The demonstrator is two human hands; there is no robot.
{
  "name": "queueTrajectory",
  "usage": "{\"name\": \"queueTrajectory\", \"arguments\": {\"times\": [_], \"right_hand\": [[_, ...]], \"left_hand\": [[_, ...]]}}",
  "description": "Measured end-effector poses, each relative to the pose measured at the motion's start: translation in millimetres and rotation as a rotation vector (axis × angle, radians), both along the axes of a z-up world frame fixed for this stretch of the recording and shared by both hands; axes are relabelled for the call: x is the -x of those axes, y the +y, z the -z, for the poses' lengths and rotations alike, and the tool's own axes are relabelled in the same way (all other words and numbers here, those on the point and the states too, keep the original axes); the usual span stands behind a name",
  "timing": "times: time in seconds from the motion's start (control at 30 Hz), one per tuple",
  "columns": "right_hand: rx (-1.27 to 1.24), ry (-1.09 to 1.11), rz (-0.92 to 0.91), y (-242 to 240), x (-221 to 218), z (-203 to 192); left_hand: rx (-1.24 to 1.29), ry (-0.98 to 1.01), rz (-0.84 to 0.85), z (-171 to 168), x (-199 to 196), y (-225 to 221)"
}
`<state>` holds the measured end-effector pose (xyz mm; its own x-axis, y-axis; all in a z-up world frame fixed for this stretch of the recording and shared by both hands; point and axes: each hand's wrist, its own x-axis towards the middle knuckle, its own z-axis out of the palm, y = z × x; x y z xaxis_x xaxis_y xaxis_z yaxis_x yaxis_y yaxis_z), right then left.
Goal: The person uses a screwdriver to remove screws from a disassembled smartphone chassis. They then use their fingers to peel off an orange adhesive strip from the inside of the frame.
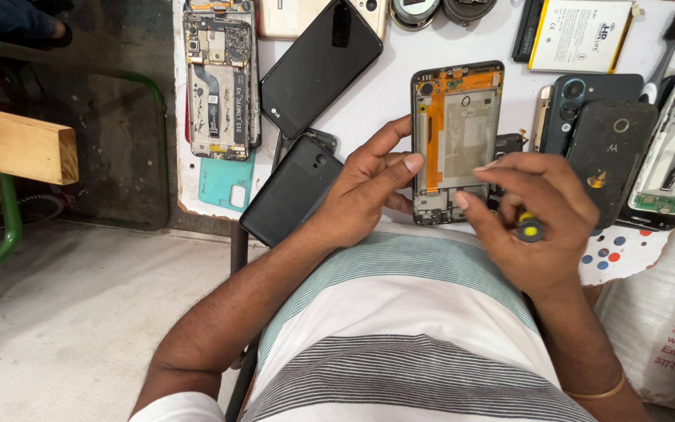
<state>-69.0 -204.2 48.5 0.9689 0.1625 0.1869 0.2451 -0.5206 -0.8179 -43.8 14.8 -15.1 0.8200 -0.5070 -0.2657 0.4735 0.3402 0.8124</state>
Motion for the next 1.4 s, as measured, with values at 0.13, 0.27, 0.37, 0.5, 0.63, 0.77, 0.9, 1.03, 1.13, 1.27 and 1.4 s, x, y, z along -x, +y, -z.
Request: {"name": "queueTrajectory", "arguments": {"times": [0.13, 0.27, 0.37, 0.5, 0.63, 0.77, 0.9, 1.03, 1.13, 1.27, 1.4], "right_hand": [[-0.044, 0.032, 0.116, -3.2, 0.1, 2.2], [-0.276, 0.261, 0.194, -7.2, 5.2, 11.3], [-0.383, 0.332, 0.206, -12.7, 11.3, 23.0], [-0.432, 0.319, 0.169, -27.4, 15.6, 34.4], [-0.525, 0.285, 0.198, -26.1, 14.8, 35.3], [-0.541, 0.303, 0.233, -18.8, 15.8, 32.3], [-0.493, 0.283, 0.157, -18.5, 18.7, 33.6], [-0.423, 0.251, 0.106, -23.9, 23.7, 39.5], [-0.388, 0.251, 0.109, -25.3, 22.4, 42.7], [-0.376, 0.251, 0.068, -27.6, 30.2, 50.2], [-0.392, 0.214, 0.061, -25.8, 30.4, 49.9]], "left_hand": [[0.028, -0.021, 0.032, -2.2, 1.3, 0.9], [0.073, -0.060, 0.083, -13.8, -1.4, -2.3], [-0.294, -0.335, 0.070, -22.3, -3.3, 14.3], [-0.537, -0.587, -0.366, -27.7, -20.2, 87.2], [-0.900, -0.746, -0.794, -20.8, -54.5, 189.0], [-0.974, -0.514, -0.745, 8.7, -53.2, 230.9], [-0.823, -0.228, -0.623, 40.0, -34.3, 215.1], [-0.768, -0.142, -0.600, 39.5, -22.7, 207.9], [-0.934, -0.228, -0.623, 28.8, -12.0, 202.1], [-0.822, -0.225, -0.642, 34.2, 0.2, 201.6], [-0.858, -0.320, -0.710, 34.5, -7.2, 204.1]]}}
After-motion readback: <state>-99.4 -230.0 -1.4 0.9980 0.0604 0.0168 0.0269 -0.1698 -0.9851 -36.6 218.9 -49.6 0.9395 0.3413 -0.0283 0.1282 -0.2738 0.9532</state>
